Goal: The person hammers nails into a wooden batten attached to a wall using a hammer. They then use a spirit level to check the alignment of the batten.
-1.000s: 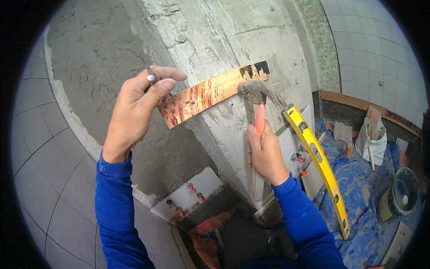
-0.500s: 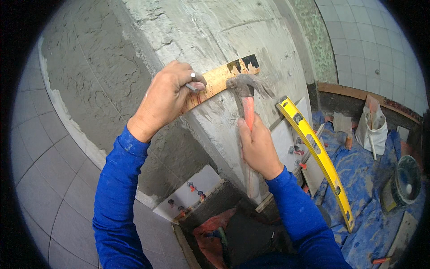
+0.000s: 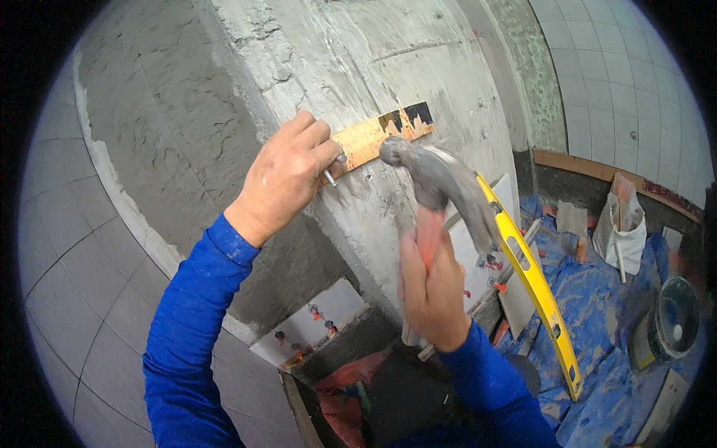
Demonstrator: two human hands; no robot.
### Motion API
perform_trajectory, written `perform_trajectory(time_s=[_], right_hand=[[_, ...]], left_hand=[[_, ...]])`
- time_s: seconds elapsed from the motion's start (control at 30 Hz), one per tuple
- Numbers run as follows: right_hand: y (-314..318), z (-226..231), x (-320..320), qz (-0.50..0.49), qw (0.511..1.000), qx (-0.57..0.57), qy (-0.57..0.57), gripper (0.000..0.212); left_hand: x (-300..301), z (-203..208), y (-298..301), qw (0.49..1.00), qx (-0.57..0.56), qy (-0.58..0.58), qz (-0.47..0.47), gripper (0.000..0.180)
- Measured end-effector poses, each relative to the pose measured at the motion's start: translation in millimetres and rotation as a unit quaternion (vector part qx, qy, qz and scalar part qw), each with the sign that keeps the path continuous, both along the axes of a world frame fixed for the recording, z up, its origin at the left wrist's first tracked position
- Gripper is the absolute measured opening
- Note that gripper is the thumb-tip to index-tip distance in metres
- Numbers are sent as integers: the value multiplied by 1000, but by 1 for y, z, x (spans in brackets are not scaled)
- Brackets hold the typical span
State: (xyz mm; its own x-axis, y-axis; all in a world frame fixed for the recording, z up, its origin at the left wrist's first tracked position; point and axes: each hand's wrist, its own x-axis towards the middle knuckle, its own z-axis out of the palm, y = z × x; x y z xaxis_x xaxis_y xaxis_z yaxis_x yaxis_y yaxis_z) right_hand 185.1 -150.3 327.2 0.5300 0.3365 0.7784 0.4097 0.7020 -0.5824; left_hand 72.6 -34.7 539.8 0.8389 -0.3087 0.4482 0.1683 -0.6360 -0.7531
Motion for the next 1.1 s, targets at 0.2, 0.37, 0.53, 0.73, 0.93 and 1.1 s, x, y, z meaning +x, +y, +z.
perform_trajectory(time_s=[0.2, 0.37, 0.53, 0.73, 0.93, 1.1], right_hand=[[-36, 5, -17, -8, 973, 227, -38, 15], [-10, 17, -6, -142, 973, -33, -181, 18], [-20, 2, -13, -164, 968, 175, -73, 17], [5, 8, -6, 9, 992, 122, -35, 14], [-12, 5, 9, 174, 938, 294, -66, 24], [3, 15, -1, -92, 983, 71, -144, 20]], left_hand=[[-1, 0, 1, 1000, 9, 10, 9, 19], [-3, -2, 3, 1000, 15, -2, 7, 10], [-3, -4, 5, 1000, -7, -9, 5, 17], [-3, -4, 7, 1000, 10, -4, -6, 18], [-2, -6, 8, 1000, 2, -12, 19, 21], [-4, -6, 6, 1000, -10, -5, 26, 20]])
